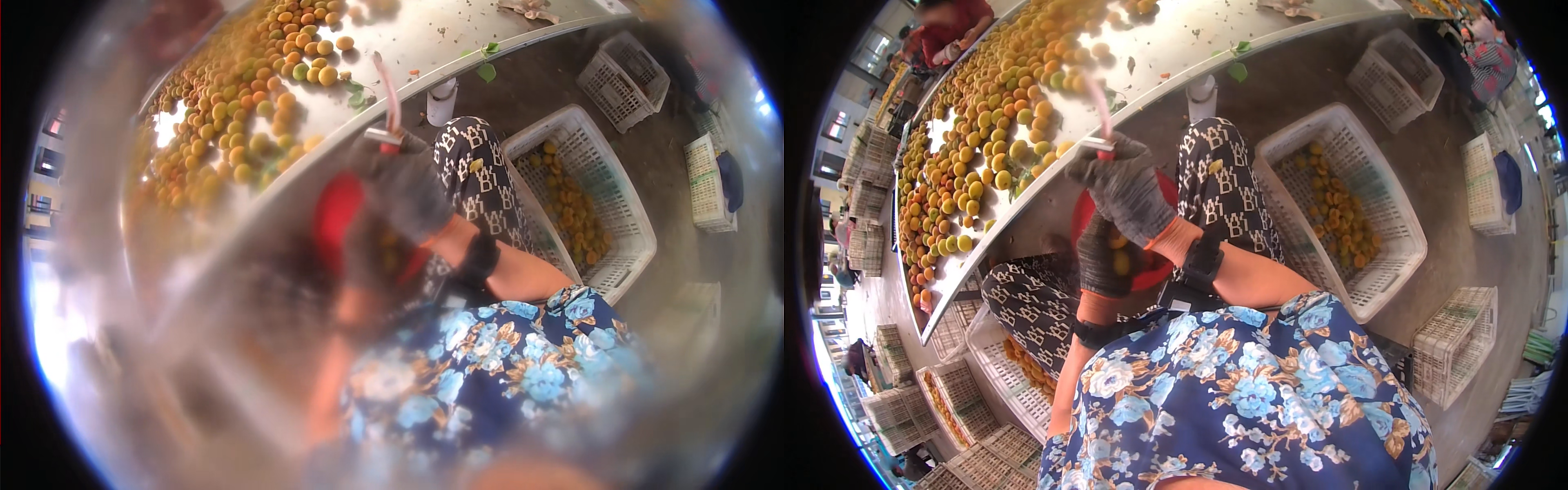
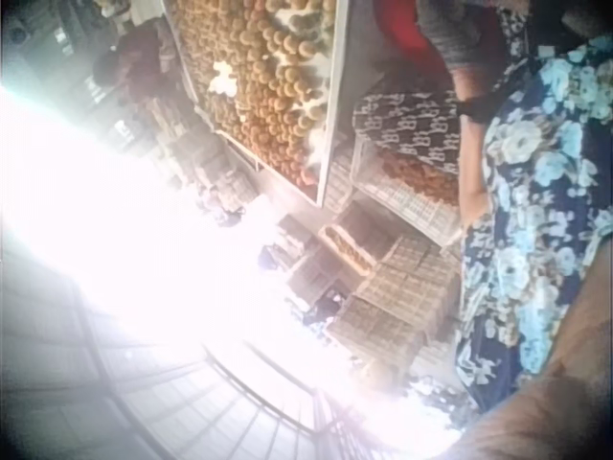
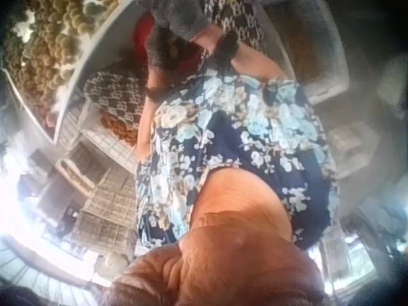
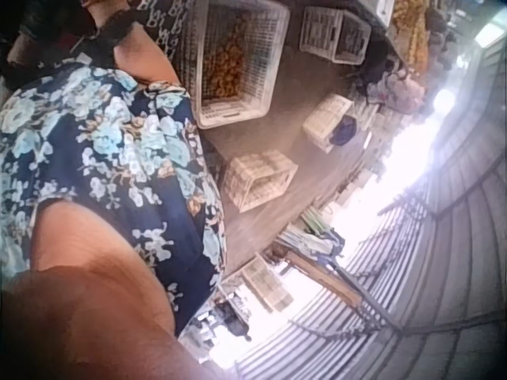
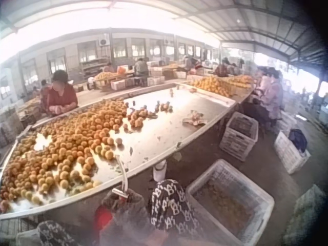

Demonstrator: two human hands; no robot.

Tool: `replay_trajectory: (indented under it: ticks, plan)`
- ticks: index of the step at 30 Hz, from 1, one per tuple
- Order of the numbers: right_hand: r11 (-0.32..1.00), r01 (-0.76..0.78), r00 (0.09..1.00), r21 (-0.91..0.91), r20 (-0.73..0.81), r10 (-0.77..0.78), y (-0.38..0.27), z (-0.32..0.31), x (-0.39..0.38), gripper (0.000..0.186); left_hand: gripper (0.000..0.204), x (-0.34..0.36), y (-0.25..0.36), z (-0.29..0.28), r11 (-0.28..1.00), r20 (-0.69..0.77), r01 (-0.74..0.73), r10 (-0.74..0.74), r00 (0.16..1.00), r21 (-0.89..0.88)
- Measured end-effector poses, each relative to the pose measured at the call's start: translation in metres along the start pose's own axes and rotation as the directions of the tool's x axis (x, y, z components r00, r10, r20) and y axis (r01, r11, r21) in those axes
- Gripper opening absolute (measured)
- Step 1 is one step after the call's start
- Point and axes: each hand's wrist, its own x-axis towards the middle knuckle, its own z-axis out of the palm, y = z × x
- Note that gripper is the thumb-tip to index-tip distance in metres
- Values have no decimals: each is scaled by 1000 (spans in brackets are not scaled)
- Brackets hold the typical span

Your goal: The person is trimming the stems off small yellow fruits using a curved blade over a red bowl.

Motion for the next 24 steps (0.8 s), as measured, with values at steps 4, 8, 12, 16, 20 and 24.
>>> replay_trajectory:
  ticks: [4, 8, 12, 16, 20, 24]
  plan:
    - [891, 249, 968, -379, 131, -215, -19, 20, -14, 9, 27, -1, 1, -1, 1000, -3, 11, -11, 1000, -24]
    - [672, 533, 841, -514, 408, -355, -21, 27, -28, 19, 29, -3, 4, -3, 998, -8, 20, -21, 1000, -52]
    - [788, 347, 934, -508, 263, -242, -12, 21, -23, 16, 31, -2, 7, -9, 997, -21, 24, -26, 999, -79]
    - [992, -33, 990, 126, -133, 50, -6, -7, -3, 10, 33, 1, 7, -17, 993, -38, 23, -28, 999, -119]
    - [954, -194, 960, 231, -155, 232, -5, -23, 0, 6, 35, 9, 4, -25, 987, -36, 27, -33, 999, -158]
    - [877, -71, 975, -474, 153, 162, -4, -14, -21, 22, 35, 19, 1, -36, 969, 15, 36, -33, 999, -243]
